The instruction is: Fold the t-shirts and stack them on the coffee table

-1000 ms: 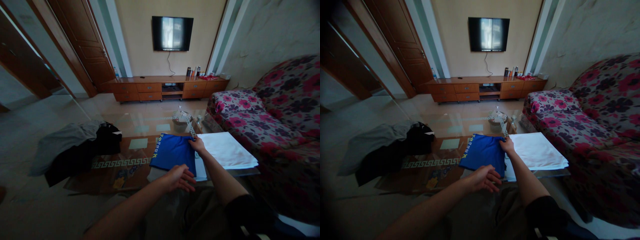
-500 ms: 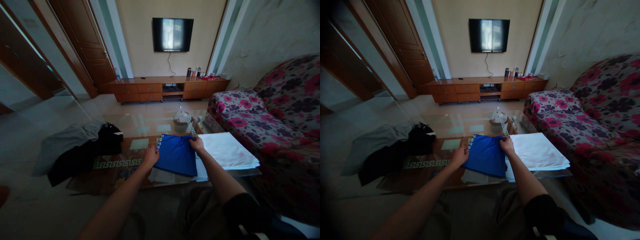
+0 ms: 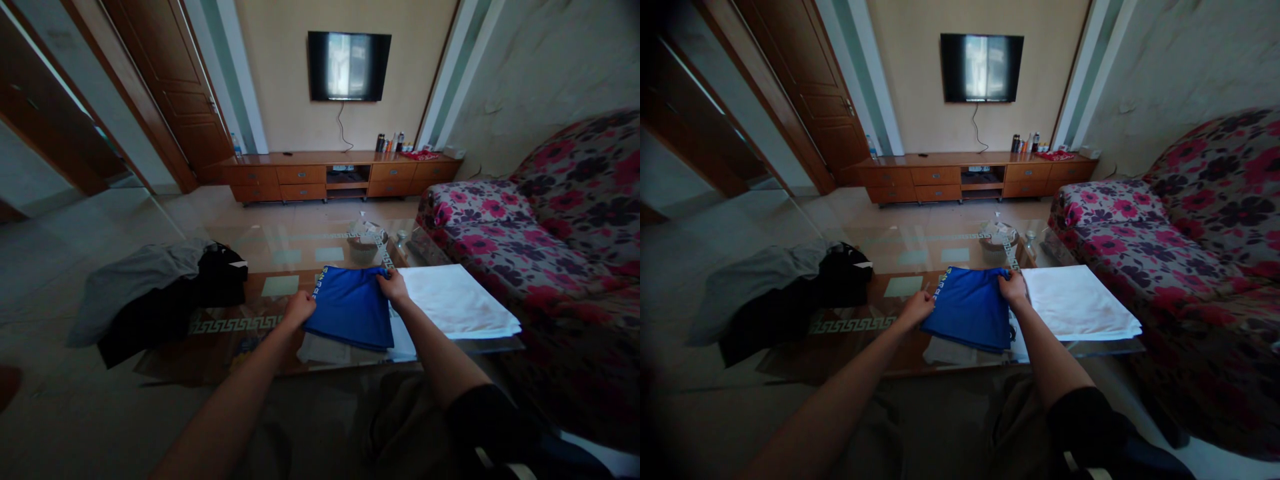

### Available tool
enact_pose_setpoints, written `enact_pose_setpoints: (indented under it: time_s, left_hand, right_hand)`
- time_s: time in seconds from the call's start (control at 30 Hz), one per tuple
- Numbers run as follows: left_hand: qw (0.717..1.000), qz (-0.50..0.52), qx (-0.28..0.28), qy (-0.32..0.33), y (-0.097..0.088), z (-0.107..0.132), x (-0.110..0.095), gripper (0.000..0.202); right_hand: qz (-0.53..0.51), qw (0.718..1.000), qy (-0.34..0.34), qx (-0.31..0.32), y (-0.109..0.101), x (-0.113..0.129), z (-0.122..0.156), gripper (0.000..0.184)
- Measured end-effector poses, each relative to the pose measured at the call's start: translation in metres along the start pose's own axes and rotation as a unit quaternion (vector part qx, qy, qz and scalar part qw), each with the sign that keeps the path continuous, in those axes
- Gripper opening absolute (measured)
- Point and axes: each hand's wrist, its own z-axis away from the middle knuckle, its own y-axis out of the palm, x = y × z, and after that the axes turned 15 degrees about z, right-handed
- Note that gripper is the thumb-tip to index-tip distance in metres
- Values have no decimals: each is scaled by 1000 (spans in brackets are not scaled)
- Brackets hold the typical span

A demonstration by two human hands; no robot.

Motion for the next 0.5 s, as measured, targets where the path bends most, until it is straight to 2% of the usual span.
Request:
enact_pose_setpoints:
  time_s: [0.13, 0.27, 0.5]
  left_hand:
    - [1000, -10, 11, -18, -5, -4, 2, 17]
    - [998, -35, 35, -37, -8, -5, 0, 20]
    - [986, -152, 67, -16, -20, 3, -9, 20]
  right_hand:
    - [13, 1000, 16, 5, 3, -4, -2, 28]
    - [21, 999, 24, 10, 4, -5, -5, 37]
    - [55, 998, 12, 40, 1, -4, 0, 37]
